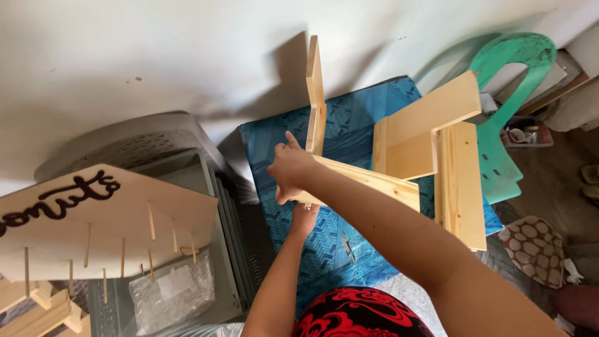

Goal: The person disassembles a small wooden three-tiered stand by hand, removing the top shelf, middle shelf, and side supports. They place the pieces on a nearby green plastic chair and then retrieve another similar stand to begin disassembling it as well.

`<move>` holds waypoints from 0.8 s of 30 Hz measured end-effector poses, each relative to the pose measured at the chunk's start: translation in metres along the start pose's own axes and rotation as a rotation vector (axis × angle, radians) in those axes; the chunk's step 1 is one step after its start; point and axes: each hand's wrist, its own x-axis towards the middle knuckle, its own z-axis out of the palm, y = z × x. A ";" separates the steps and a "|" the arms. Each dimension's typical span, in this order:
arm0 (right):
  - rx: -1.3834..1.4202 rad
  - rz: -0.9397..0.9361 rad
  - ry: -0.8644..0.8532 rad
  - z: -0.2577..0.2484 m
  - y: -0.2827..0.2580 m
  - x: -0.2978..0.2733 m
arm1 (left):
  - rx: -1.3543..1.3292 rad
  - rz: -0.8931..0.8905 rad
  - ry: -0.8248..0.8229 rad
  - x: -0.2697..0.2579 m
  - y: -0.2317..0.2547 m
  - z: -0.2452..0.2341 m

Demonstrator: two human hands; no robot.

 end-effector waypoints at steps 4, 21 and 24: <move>0.061 0.033 0.055 0.005 0.001 -0.012 | 0.058 0.089 0.020 -0.005 0.013 -0.001; 0.351 -0.024 0.533 0.038 0.021 -0.064 | 0.099 0.092 0.154 -0.012 0.038 -0.026; 0.388 -0.057 0.577 0.040 0.026 -0.074 | 0.264 -0.005 0.139 -0.015 0.051 -0.045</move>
